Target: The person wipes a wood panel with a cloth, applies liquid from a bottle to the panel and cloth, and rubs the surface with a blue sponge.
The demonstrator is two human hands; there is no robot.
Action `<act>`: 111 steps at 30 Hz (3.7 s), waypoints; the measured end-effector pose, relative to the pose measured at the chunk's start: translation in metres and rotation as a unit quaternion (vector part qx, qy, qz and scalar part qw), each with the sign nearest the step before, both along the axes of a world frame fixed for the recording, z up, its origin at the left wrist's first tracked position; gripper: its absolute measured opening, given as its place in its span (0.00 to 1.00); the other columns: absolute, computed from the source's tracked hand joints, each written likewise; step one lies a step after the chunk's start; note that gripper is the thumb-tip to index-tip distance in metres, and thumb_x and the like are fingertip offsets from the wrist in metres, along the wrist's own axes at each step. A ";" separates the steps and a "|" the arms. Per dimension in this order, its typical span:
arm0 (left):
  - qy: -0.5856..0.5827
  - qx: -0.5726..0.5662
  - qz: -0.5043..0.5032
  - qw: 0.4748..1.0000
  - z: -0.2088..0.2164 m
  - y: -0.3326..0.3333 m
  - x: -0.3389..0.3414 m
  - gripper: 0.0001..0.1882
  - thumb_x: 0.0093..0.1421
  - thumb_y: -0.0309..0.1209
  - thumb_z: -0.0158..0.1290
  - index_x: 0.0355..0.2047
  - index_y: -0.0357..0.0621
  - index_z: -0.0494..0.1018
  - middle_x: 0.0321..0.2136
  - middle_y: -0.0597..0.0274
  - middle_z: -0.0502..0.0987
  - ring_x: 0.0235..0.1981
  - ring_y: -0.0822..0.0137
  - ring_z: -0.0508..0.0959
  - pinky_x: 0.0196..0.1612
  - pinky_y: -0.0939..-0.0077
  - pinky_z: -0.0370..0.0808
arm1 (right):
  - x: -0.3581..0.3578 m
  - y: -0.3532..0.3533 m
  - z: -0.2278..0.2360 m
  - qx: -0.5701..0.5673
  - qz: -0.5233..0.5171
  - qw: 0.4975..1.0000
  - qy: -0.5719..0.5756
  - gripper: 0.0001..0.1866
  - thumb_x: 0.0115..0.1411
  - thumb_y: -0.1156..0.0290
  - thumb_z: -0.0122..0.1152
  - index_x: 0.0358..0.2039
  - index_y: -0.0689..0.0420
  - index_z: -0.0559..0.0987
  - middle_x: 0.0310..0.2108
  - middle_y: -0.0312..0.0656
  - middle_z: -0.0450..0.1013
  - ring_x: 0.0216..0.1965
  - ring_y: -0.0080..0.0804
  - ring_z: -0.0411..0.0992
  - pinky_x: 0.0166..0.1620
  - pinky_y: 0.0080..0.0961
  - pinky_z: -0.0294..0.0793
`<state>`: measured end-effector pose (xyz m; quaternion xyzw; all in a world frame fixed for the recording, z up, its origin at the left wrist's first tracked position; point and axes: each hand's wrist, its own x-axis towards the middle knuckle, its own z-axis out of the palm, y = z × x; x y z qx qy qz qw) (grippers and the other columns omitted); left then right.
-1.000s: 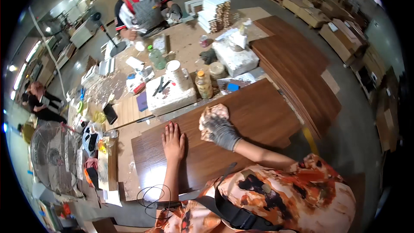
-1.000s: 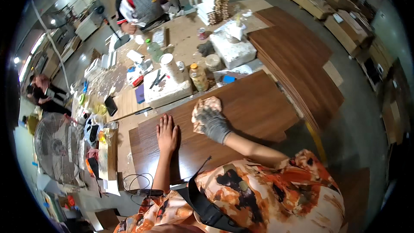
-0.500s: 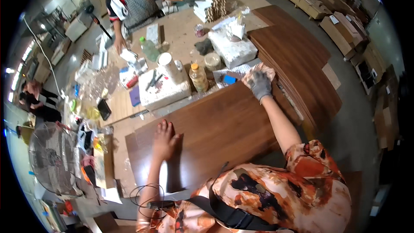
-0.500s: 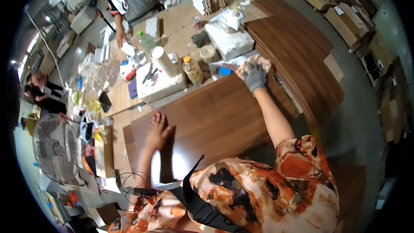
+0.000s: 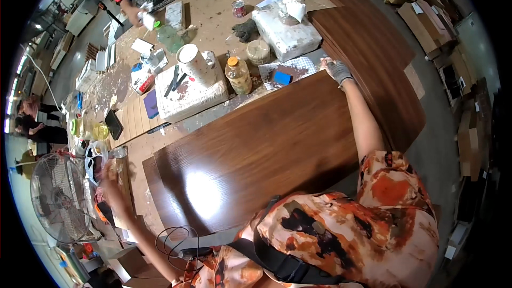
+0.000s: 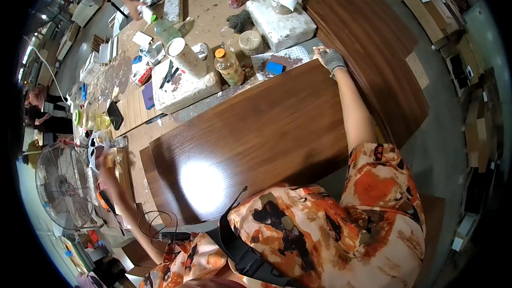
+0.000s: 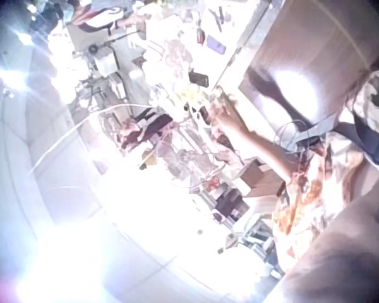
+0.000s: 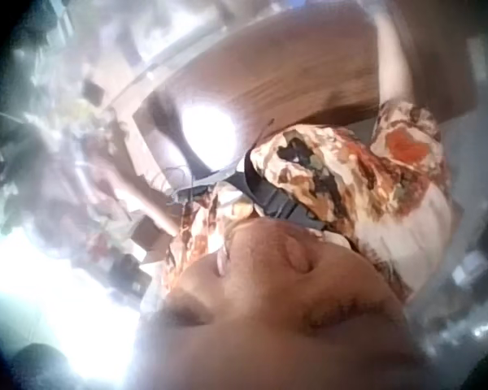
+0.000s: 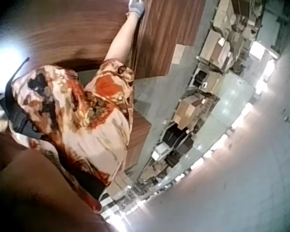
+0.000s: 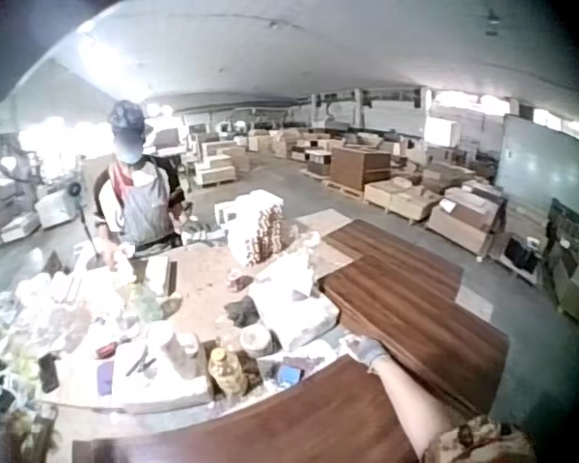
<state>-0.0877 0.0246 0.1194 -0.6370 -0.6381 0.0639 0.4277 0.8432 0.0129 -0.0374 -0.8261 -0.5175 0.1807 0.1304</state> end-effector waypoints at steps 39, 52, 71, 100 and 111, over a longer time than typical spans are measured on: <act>-0.440 -0.222 -0.095 0.865 -0.120 0.027 0.191 0.25 0.76 0.53 0.38 0.55 0.53 0.76 0.56 0.57 0.73 0.64 0.52 0.67 0.72 0.41 0.48 | -0.252 -0.042 0.297 0.387 0.364 0.739 0.414 0.28 0.76 0.49 0.41 0.54 0.60 0.78 0.45 0.51 0.80 0.50 0.43 0.79 0.55 0.42 0.81; -0.438 -0.235 -0.089 0.863 -0.105 0.025 0.210 0.27 0.74 0.56 0.39 0.55 0.55 0.78 0.57 0.52 0.74 0.65 0.49 0.66 0.73 0.40 0.46 | -0.158 0.077 -0.009 -0.125 0.021 0.976 -0.177 0.24 0.63 0.55 0.61 0.59 0.46 0.80 0.58 0.48 0.78 0.57 0.52 0.78 0.57 0.45 0.79; -0.426 -0.228 -0.057 0.874 -0.109 0.024 0.202 0.26 0.76 0.55 0.37 0.55 0.54 0.77 0.57 0.54 0.73 0.65 0.51 0.66 0.72 0.39 0.47 | -0.030 -0.066 0.063 0.037 -0.114 0.990 0.069 0.30 0.61 0.50 0.71 0.52 0.64 0.83 0.48 0.56 0.82 0.50 0.48 0.80 0.57 0.37 0.75; -0.422 -0.211 -0.061 0.880 -0.111 0.015 0.193 0.23 0.74 0.52 0.41 0.55 0.56 0.78 0.57 0.54 0.74 0.64 0.49 0.67 0.71 0.36 0.48 | -0.026 -0.077 0.063 0.182 -0.111 0.971 0.105 0.24 0.58 0.50 0.70 0.31 0.62 0.86 0.30 0.60 0.80 0.34 0.49 0.80 0.42 0.40 0.79; -0.655 -0.250 -0.177 0.691 0.112 -0.008 0.069 0.40 0.73 0.63 0.38 0.77 0.58 0.51 0.77 0.59 0.53 0.78 0.62 0.49 0.77 0.60 0.45 | -0.144 -0.128 0.315 0.328 0.063 0.926 0.177 0.26 0.71 0.59 0.60 0.64 0.60 0.74 0.61 0.42 0.73 0.63 0.30 0.68 0.68 0.30 0.63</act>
